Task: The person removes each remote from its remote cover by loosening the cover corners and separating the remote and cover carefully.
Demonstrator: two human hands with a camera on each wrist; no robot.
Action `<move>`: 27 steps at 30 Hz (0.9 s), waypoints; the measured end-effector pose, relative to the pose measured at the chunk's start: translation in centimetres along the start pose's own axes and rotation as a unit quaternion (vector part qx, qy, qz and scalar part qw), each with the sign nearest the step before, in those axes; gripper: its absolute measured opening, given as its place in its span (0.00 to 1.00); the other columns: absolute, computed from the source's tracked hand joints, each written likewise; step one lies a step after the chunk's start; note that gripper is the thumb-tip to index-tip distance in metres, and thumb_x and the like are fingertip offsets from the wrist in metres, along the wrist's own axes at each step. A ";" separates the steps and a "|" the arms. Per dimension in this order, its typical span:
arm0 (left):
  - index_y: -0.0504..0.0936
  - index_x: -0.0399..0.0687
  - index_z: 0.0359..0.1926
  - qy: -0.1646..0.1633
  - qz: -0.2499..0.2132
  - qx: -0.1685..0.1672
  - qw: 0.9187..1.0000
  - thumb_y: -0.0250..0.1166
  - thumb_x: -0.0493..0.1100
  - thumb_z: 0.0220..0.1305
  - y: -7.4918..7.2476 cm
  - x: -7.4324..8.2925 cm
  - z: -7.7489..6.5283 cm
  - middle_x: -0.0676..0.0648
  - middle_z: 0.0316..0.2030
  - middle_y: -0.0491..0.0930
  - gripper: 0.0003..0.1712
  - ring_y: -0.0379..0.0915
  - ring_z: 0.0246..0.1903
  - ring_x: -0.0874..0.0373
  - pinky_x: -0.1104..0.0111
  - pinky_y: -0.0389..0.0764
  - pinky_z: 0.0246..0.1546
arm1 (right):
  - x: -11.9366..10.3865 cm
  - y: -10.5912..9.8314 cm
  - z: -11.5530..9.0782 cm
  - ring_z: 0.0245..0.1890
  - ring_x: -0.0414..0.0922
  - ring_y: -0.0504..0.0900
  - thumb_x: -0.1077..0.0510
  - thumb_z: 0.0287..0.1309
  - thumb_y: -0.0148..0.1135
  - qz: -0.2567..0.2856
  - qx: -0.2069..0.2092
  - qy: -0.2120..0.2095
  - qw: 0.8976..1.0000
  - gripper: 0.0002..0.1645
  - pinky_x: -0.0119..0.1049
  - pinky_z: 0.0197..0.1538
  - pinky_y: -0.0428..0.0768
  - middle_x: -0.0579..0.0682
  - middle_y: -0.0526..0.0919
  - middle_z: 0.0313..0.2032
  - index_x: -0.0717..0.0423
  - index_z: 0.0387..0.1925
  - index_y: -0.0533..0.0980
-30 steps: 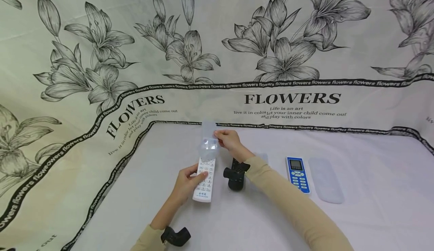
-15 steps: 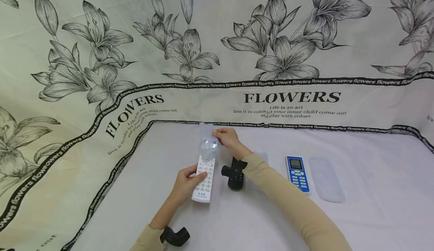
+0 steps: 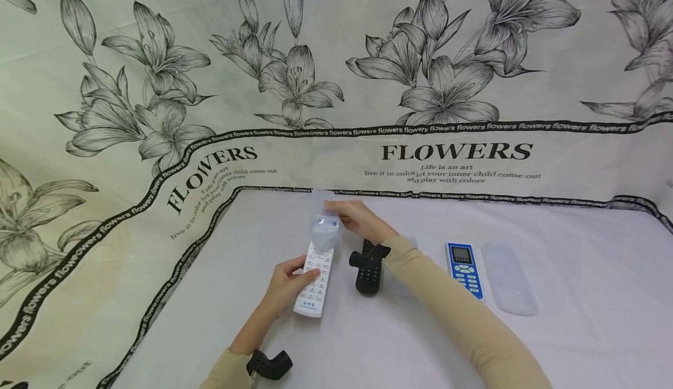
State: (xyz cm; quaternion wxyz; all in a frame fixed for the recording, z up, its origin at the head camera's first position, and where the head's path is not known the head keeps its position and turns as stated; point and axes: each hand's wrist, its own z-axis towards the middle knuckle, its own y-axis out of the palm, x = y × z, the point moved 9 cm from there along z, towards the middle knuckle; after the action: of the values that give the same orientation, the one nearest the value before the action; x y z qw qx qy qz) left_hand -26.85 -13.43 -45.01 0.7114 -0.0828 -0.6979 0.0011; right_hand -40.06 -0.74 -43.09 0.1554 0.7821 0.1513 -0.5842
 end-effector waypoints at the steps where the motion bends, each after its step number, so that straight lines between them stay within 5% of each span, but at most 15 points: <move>1: 0.75 0.30 0.58 0.001 0.002 -0.004 1.000 0.64 0.38 0.61 0.1 0.0 0.1 0.42 0.39 0.77 0.25 0.83 0.31 0.59 0.70 0.84 0.31 | 0.1 -0.1 0.0 0.38 0.37 0.75 0.54 0.66 0.56 0.013 0.003 0.005 1.000 0.16 0.26 0.43 0.76 0.43 0.75 0.37 0.62 0.48 0.72; 16: 0.76 0.32 0.57 0.022 -0.002 0.039 0.999 0.66 0.38 0.60 0.8 0.9 -0.1 0.41 0.39 0.78 0.24 0.85 0.31 0.49 0.68 0.84 0.27 | -0.3 -1.2 -0.6 0.33 0.36 0.77 0.55 0.55 0.67 0.058 0.154 0.003 0.986 0.12 0.27 0.39 0.76 0.41 0.79 0.29 0.57 0.39 0.78; 27: 0.76 0.31 0.57 0.028 -0.006 0.056 0.998 0.65 0.38 0.60 0.9 1.1 -0.5 0.39 0.40 0.77 0.24 0.85 0.33 0.45 0.68 0.85 0.28 | -0.7 -1.6 -0.9 0.50 0.41 0.73 0.52 0.56 0.66 0.080 0.199 0.010 0.977 0.28 0.36 0.63 0.72 0.51 0.76 0.54 0.64 0.55 0.73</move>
State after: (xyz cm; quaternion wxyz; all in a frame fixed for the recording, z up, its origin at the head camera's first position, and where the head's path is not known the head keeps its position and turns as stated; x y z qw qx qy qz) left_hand -26.21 -12.47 -43.99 0.7340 -0.0381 -0.6772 0.0338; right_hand -40.08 1.04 -42.30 0.0412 0.8127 -0.0297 -0.5805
